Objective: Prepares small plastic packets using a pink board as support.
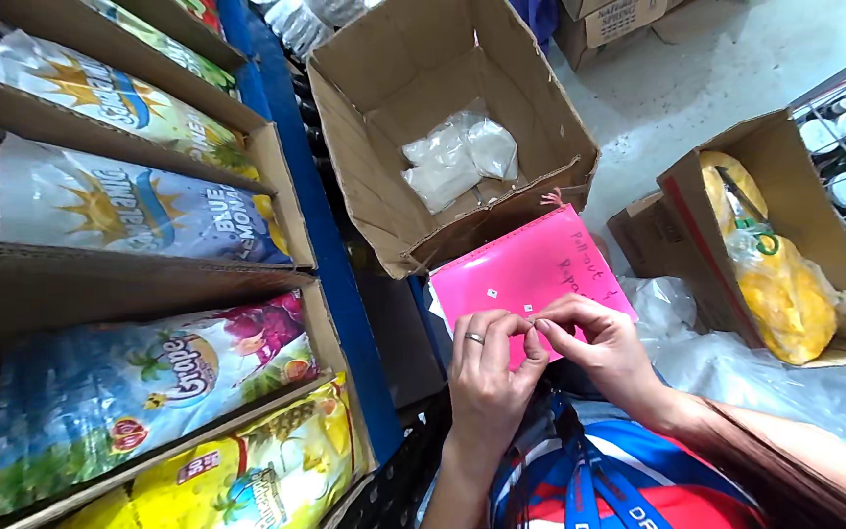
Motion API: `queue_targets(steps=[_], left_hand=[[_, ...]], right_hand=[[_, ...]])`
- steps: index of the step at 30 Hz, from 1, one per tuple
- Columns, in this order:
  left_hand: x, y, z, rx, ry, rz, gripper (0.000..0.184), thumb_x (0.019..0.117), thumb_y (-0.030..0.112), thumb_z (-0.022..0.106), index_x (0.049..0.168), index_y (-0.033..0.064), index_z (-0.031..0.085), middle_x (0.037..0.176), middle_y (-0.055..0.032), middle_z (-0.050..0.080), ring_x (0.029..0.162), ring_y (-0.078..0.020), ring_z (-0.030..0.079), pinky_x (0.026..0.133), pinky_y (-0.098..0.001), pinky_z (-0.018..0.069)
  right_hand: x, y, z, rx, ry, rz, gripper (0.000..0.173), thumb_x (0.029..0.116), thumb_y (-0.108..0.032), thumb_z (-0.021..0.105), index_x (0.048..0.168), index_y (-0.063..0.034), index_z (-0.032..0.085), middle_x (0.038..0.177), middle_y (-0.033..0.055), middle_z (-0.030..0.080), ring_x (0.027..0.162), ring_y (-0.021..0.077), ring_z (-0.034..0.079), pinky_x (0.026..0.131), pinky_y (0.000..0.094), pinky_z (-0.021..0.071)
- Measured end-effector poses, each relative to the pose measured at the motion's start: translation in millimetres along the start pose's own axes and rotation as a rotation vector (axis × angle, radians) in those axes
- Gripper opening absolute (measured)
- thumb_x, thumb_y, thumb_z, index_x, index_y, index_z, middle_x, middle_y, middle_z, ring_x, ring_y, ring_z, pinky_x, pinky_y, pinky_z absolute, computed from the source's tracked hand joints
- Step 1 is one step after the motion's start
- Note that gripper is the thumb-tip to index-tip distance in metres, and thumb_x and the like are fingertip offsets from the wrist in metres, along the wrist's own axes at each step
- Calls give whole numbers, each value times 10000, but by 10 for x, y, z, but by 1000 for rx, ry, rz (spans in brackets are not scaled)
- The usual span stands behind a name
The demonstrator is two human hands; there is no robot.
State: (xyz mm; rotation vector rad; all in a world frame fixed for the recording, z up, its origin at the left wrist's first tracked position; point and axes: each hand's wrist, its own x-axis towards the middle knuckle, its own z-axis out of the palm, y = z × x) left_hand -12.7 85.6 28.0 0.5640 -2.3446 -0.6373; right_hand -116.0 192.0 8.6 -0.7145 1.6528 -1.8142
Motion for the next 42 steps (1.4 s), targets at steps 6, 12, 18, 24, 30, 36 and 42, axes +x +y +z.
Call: queue_targets(steps=[6, 12, 18, 24, 30, 36, 42], left_hand=[[107, -216, -72, -103, 63, -33, 116, 914, 147, 665, 896, 32, 668, 907, -75, 657, 916, -95, 612, 821, -153, 488], [412, -539, -76, 13, 149, 27, 120, 915, 140, 657, 879, 28, 678, 890, -92, 670, 928, -133, 620, 852, -182, 480], [685, -791, -20, 84, 165, 97, 121, 909, 159, 676, 890, 41, 693, 902, -103, 678, 952, -171, 626, 876, -199, 478], [843, -1055, 72, 134, 118, 165, 114, 908, 152, 683, 894, 44, 715, 909, -124, 691, 939, -207, 644, 864, -223, 495], [1006, -1270, 154, 121, 76, 269, 110, 923, 159, 686, 908, 59, 728, 928, -111, 704, 947, -211, 656, 855, -241, 514], [1188, -1329, 174, 134, 30, 418, 92, 941, 140, 684, 926, 61, 729, 929, -108, 706, 959, -226, 668, 852, -261, 534], [1328, -1303, 183, 147, 6, 523, 79, 950, 129, 680, 939, 63, 722, 914, -98, 708, 946, -219, 669, 828, -261, 537]], right_hand=[[427, -44, -84, -105, 14, 35, 142, 976, -102, 619, 1000, -21, 734, 916, -24, 687, 776, -31, 592, 703, 145, 495], [1626, 226, -203, -543, 90, -179, 212, 1009, -143, 615, 1096, 24, 713, 1001, 150, 667, 751, 168, 617, 687, 320, 532], [2620, 602, -249, -1008, -151, 140, 307, 1042, -142, 526, 1157, 97, 681, 1247, 301, 632, 1210, 470, 595, 994, 633, 466], [2728, 442, -154, -976, -164, 174, 205, 957, -4, 608, 1140, 79, 652, 1253, 279, 603, 1174, 446, 604, 952, 610, 493], [2534, 33, -100, -652, -442, 134, 205, 1026, -177, 595, 1058, -20, 724, 983, 131, 689, 852, 215, 642, 785, 443, 520], [2396, -412, -24, -388, -748, 385, 273, 1040, -244, 607, 953, -18, 732, 860, 3, 703, 764, 33, 609, 734, 246, 500], [2394, -431, -67, -352, -749, 393, 185, 996, -113, 649, 847, -27, 717, 728, -36, 663, 621, -22, 529, 607, 162, 436]])
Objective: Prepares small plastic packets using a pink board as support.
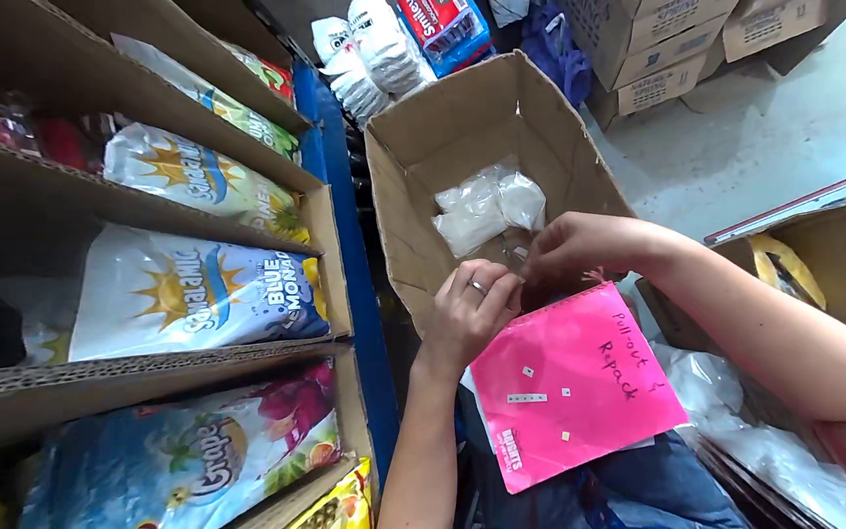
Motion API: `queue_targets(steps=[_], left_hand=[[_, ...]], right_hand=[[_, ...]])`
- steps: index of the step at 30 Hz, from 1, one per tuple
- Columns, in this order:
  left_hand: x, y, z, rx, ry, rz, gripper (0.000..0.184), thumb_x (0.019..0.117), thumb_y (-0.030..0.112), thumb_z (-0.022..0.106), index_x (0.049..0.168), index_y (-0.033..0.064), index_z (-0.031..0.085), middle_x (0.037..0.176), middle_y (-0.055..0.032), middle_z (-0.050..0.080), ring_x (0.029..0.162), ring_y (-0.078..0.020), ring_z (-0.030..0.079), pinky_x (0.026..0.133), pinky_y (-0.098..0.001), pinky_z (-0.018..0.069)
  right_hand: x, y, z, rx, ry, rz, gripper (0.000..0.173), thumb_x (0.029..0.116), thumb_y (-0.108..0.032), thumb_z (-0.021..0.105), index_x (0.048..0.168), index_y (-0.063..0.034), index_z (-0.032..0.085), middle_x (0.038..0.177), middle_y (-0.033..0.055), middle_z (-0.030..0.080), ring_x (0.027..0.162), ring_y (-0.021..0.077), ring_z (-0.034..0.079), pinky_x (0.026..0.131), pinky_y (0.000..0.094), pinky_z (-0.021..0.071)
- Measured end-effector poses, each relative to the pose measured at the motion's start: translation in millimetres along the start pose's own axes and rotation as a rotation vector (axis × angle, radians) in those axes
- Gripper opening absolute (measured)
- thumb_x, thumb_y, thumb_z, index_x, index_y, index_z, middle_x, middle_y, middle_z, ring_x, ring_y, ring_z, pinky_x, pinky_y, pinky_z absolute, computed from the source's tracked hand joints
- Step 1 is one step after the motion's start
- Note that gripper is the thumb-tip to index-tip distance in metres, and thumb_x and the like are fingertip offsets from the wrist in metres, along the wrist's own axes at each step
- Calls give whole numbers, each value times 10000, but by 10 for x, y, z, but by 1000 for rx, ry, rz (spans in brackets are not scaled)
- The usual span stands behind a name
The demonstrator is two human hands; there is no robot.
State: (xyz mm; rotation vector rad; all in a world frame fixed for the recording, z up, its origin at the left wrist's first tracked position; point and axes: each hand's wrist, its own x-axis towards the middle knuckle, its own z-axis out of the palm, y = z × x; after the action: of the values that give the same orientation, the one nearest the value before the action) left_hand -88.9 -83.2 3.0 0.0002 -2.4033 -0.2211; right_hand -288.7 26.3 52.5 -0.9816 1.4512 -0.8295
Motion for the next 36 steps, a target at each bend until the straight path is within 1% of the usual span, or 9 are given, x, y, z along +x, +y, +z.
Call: queue_targets(steps=[7, 14, 18, 20, 24, 26, 28, 32, 36], left_hand=[[55, -10, 49, 11, 15, 38, 56, 944, 118, 687, 955, 68, 711, 921, -96, 709, 933, -220, 664, 821, -261, 530], [102, -98, 118, -17, 41, 44, 63, 953, 142, 693, 970, 84, 711, 923, -88, 704, 942, -219, 654, 854, -269, 518], [92, -261, 191, -37, 33, -81, 116, 946, 191, 707, 969, 79, 733, 941, -98, 708, 977, -217, 656, 885, -270, 519], [97, -431, 264, -33, -19, -206, 179, 934, 187, 704, 990, 26, 759, 980, -145, 725, 991, -272, 679, 879, -349, 547], [290, -951, 508, -104, -300, -620, 261, 1003, 141, 625, 1161, -56, 688, 1120, -227, 690, 1086, -378, 654, 934, -527, 526], [378, -1306, 730, -150, -458, -808, 281, 1031, 140, 591, 1218, -59, 655, 1148, -245, 677, 1099, -390, 645, 981, -563, 486], [356, -1668, 1012, -169, -602, -928, 283, 1029, 147, 586, 1223, -48, 654, 1113, -245, 689, 1046, -385, 669, 948, -571, 506], [118, -2323, 1572, -75, -972, -1067, 315, 1022, 180, 598, 1243, -37, 657, 1211, -282, 660, 1175, -449, 621, 1014, -639, 456], [-75, -2673, 2027, 60, -1263, -1095, 395, 1023, 221, 578, 1312, -45, 613, 1376, -312, 565, 1321, -467, 525, 1071, -660, 405]], right_hand=[[-15, 45, -57, 82, -8, 10, 163, 988, -86, 649, 840, -49, 704, 705, -66, 640, 578, -43, 494, 561, 129, 398], [-23, 86, -50, 186, 83, 28, 136, 971, -59, 649, 842, -57, 691, 687, -67, 589, 594, -21, 495, 587, 146, 418], [8, 180, -83, 209, 194, 29, 93, 980, -80, 651, 903, -46, 691, 766, -43, 621, 676, -2, 538, 651, 170, 447], [79, 301, -118, 172, 271, 19, 77, 979, -96, 660, 947, -36, 696, 833, -12, 646, 748, 28, 576, 721, 211, 482], [315, 611, -233, 35, 462, 4, 147, 975, -132, 683, 1045, -4, 699, 957, 106, 682, 836, 161, 633, 787, 375, 526], [447, 735, -289, -4, 543, 30, 163, 974, -138, 690, 1061, 0, 695, 970, 123, 687, 844, 189, 643, 793, 400, 527], [561, 834, -332, -7, 590, 72, 174, 979, -136, 681, 1074, 10, 692, 1000, 139, 684, 885, 203, 643, 826, 406, 521], [696, 944, -350, -48, 634, 44, 205, 1001, -164, 624, 1098, 5, 686, 1030, 125, 682, 889, 151, 642, 822, 334, 520], [762, 1104, -250, -89, 594, 77, 228, 1001, -145, 599, 1129, 27, 675, 1049, 155, 680, 900, 203, 650, 830, 378, 529]])
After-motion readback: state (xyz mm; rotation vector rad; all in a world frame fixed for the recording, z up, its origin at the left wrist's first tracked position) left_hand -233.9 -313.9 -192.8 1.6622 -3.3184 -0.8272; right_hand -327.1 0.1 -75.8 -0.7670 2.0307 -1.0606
